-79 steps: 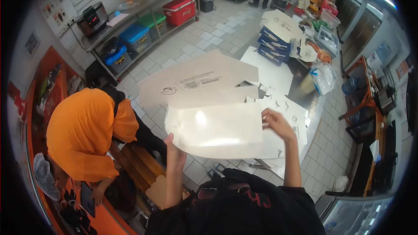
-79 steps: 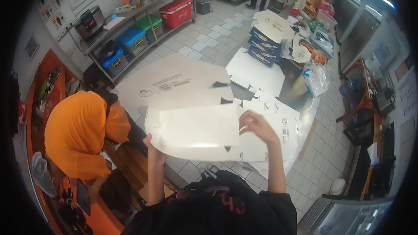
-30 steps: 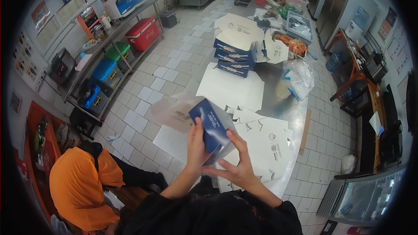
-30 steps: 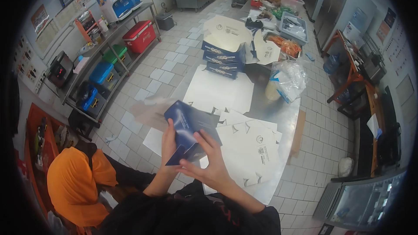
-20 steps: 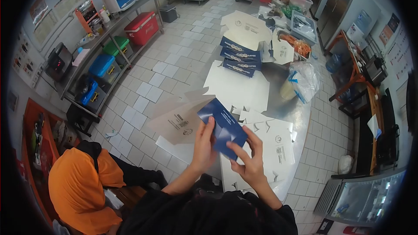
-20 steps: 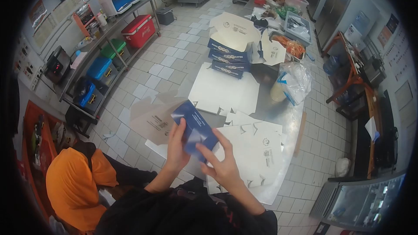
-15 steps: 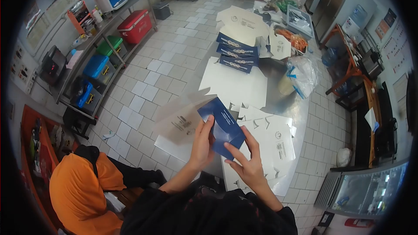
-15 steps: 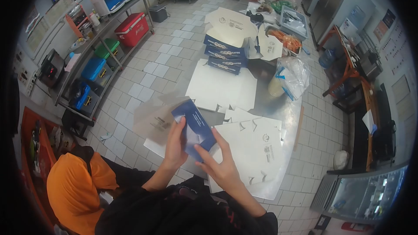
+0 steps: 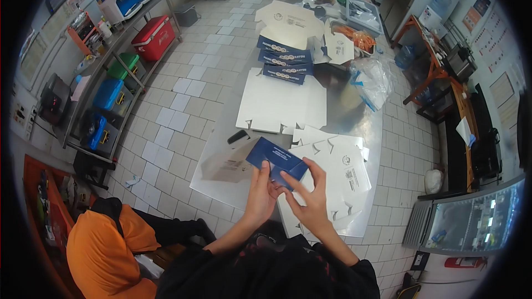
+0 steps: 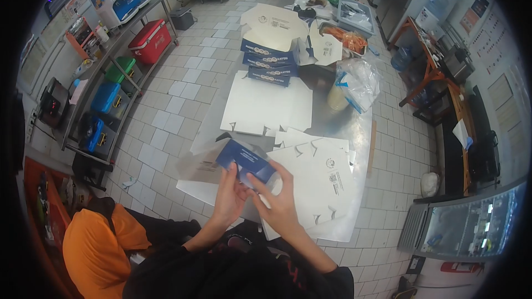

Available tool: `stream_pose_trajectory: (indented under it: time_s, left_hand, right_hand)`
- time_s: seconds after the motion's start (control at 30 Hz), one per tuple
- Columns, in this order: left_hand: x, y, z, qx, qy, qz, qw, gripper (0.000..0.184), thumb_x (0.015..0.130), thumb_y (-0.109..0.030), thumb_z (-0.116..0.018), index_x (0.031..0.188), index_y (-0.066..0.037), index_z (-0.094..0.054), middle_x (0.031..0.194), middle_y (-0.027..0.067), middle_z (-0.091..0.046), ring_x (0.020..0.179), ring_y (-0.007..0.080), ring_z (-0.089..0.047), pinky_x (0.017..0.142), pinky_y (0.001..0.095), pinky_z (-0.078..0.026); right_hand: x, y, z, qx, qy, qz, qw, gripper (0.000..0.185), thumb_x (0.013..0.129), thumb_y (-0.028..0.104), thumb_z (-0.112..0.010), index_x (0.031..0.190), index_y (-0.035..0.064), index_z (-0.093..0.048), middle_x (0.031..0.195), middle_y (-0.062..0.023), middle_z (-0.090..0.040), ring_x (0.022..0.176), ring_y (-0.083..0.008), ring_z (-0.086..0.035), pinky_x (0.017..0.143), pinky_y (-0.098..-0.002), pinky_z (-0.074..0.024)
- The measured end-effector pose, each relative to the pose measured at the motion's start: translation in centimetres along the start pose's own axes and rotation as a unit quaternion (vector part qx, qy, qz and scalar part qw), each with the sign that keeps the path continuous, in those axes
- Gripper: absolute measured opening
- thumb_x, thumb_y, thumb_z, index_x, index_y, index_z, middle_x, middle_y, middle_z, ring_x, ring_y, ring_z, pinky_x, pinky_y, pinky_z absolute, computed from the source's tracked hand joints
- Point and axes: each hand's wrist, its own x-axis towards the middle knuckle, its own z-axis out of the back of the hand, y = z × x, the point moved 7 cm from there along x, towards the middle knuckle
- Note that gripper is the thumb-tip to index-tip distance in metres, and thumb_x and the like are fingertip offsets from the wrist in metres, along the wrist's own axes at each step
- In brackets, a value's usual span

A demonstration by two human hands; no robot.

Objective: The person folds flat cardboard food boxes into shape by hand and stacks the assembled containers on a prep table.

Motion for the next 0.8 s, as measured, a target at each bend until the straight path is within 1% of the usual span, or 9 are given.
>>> stream_pose_trajectory:
  time_s: [0.07, 0.2, 0.3, 0.4, 0.53, 0.6, 0.67, 0.77, 0.8]
  left_hand:
    - [-0.4, 0.9, -0.3, 0.076, 0.077, 0.058, 0.992, 0.035, 0.096, -0.035, -0.036, 0.121, -0.011, -0.037, 0.106, 0.0028, -0.055, 0.093, 0.0131, -0.058, 0.076, 0.0302, -0.048]
    - [0.3, -1.4, -1.3, 0.060, 0.077, 0.068, 0.993, 0.038, 0.095, -0.041, -0.037, 0.113, -0.009, -0.044, 0.097, 0.0019, -0.054, 0.093, 0.0139, -0.054, 0.076, 0.0324, -0.044]
    - [3.3, -2.0, 1.8, -0.106, 0.074, 0.074, 0.989, 0.039, 0.091, -0.045, -0.042, 0.090, -0.007, -0.052, 0.083, 0.0014, -0.047, 0.074, 0.0134, -0.045, 0.065, 0.0282, -0.035]
    - [3.4, -0.8, 1.0, -0.147, 0.113, 0.175, 0.967, 0.034, 0.091, -0.042, -0.044, 0.089, -0.008, -0.049, 0.079, -0.0031, -0.047, 0.068, 0.0111, -0.043, 0.062, 0.0261, -0.031]
    - [3.4, 1.1, 1.0, -0.136, 0.092, 0.148, 0.975, 0.025, 0.089, -0.032, -0.054, 0.080, -0.009, -0.050, 0.073, -0.0040, -0.048, 0.064, 0.0089, -0.040, 0.062, 0.0241, -0.031]
    - [2.1, -0.1, 0.4, 0.266, 0.028, -0.051, 0.962, 0.024, 0.086, -0.024, -0.060, 0.070, -0.009, -0.050, 0.066, -0.0044, -0.047, 0.062, 0.0061, -0.038, 0.062, 0.0221, -0.029]
    - [1.1, -0.5, -0.5, 0.284, 0.013, -0.095, 0.954, 0.024, 0.083, -0.021, -0.064, 0.066, -0.009, -0.052, 0.065, -0.0047, -0.048, 0.066, 0.0049, -0.041, 0.063, 0.0217, -0.033]
    - [-0.9, -4.1, -0.4, 0.510, -0.108, -0.220, 0.825, 0.022, 0.077, -0.022, -0.071, 0.072, -0.006, -0.056, 0.068, -0.0034, -0.052, 0.065, 0.0070, -0.047, 0.065, 0.0198, -0.038]
    - [-1.0, -4.3, 0.1, 0.513, -0.116, -0.221, 0.821, 0.022, 0.077, -0.022, -0.071, 0.072, -0.006, -0.056, 0.068, -0.0034, -0.052, 0.065, 0.0070, -0.047, 0.065, 0.0198, -0.038]
  right_hand:
    - [-0.2, -1.9, 0.7, 0.166, -0.004, -0.114, 0.980, 0.062, 0.070, 0.002, -0.069, 0.126, 0.0065, -0.044, 0.128, -0.0223, -0.038, 0.114, -0.0368, -0.043, 0.094, -0.0412, -0.0374]
    - [-1.1, -3.2, 2.5, 0.181, -0.025, -0.152, 0.971, 0.067, 0.069, 0.001, -0.069, 0.128, 0.0018, -0.036, 0.126, -0.0188, -0.043, 0.116, -0.0333, -0.044, 0.096, -0.0380, -0.0361]
    - [-1.5, -2.9, 2.8, 0.110, -0.025, -0.092, 0.989, 0.068, 0.068, -0.001, -0.069, 0.127, -0.0009, -0.036, 0.127, -0.0186, -0.044, 0.119, -0.0344, -0.042, 0.100, -0.0418, -0.0327]
    - [-1.9, -3.1, 2.9, 0.034, -0.021, -0.034, 0.999, 0.068, 0.067, -0.001, -0.070, 0.127, -0.0015, -0.038, 0.126, -0.0183, -0.045, 0.119, -0.0349, -0.042, 0.102, -0.0436, -0.0313]
    - [-2.2, -4.1, 4.3, 0.020, -0.059, -0.026, 0.998, 0.067, 0.066, -0.003, -0.071, 0.125, -0.0021, -0.039, 0.125, -0.0179, -0.046, 0.120, -0.0350, -0.041, 0.102, -0.0449, -0.0307]
    - [-2.1, -4.3, 4.9, 0.016, -0.064, -0.021, 0.998, 0.068, 0.065, -0.003, -0.071, 0.125, -0.0021, -0.039, 0.125, -0.0182, -0.046, 0.120, -0.0347, -0.041, 0.102, -0.0451, -0.0313]
    - [-1.8, -3.8, 5.3, 0.041, -0.065, -0.003, 0.997, 0.067, 0.065, -0.003, -0.071, 0.124, -0.0020, -0.040, 0.124, -0.0185, -0.047, 0.118, -0.0345, -0.044, 0.101, -0.0450, -0.0326]
    - [-1.8, -4.2, 5.8, 0.095, -0.034, 0.012, 0.995, 0.067, 0.066, -0.002, -0.071, 0.125, -0.0019, -0.040, 0.124, -0.0174, -0.046, 0.119, -0.0353, -0.043, 0.101, -0.0491, -0.0317]
    - [-1.6, -4.0, 5.7, 0.103, -0.032, 0.013, 0.994, 0.067, 0.066, -0.002, -0.071, 0.125, -0.0019, -0.040, 0.124, -0.0174, -0.046, 0.119, -0.0353, -0.043, 0.101, -0.0491, -0.0317]
